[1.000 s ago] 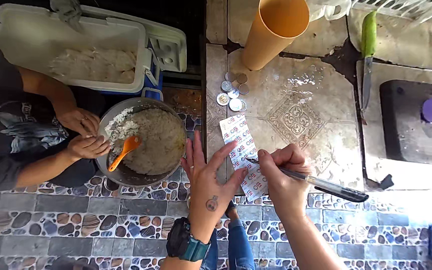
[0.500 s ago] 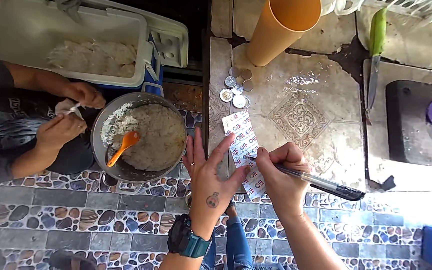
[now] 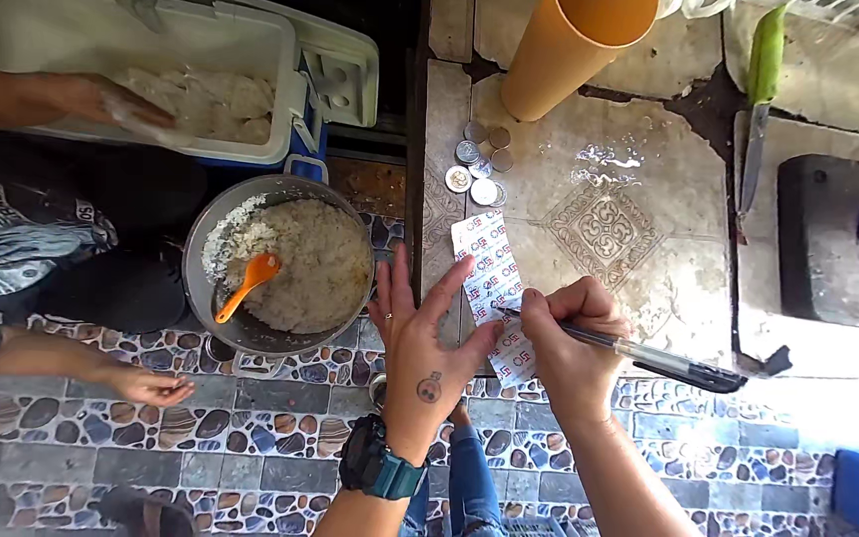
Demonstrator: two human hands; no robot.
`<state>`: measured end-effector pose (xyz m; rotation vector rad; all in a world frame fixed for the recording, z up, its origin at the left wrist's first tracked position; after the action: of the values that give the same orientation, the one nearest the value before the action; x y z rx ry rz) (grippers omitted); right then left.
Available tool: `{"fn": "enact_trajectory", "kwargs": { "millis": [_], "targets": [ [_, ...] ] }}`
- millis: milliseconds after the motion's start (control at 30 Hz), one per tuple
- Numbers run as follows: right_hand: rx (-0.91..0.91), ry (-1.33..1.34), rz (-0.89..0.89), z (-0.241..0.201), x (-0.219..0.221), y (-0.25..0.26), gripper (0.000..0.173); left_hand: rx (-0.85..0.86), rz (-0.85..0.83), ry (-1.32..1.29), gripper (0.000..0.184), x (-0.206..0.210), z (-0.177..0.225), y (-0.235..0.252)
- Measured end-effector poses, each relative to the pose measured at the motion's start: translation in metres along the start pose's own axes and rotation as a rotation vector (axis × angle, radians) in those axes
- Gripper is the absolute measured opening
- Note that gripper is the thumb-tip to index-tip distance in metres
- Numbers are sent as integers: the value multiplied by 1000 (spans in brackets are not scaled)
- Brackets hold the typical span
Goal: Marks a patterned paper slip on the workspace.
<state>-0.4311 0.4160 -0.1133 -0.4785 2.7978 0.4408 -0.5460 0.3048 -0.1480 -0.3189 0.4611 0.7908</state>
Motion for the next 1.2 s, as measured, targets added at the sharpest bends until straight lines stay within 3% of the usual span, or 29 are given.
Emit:
{"fn": "enact_trajectory", "kwargs": {
  "millis": [100,200,300,533,633,700,867,1033,1200],
  "targets": [
    [23,87,86,3,-3,-2,21,14,13,-23,67,0,-1,1],
    [56,204,129,5,-4,-3,7,84,66,-68,83,1,-3,-1],
    [39,209,107,7,-4,-4,31,134,143,-169,97,1,-7,-3],
    [47,133,104,13,-4,-4,43,178,179,-275,79,6,-15,-3],
    [66,154,99,11,-3,-3,23,180,110,-243,45,5,-14,-2],
    [123,187,71,9,-6,-2,9,150,67,-189,35,5,-11,-2],
    [96,322,-46,-23,-19,11,11,78,30,-139,42,3,-9,-1],
    [88,299,-220,-31,-1,4,13,78,19,-66,50,2,-7,-2],
    [24,179,-172,-15,2,0,18,32,-12,0,56,0,-5,-2]
  ]
}}
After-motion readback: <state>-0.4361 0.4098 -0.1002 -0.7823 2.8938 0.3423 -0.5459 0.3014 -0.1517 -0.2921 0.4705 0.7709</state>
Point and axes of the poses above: each hand's wrist, its own y-axis towards the middle knuckle, its own x-axis out of the palm, z = x × y, the point moved 4 cm from there along y, towards the middle knuckle, and after that the axes turned 3 degrees about z, right-handed, at the moved point
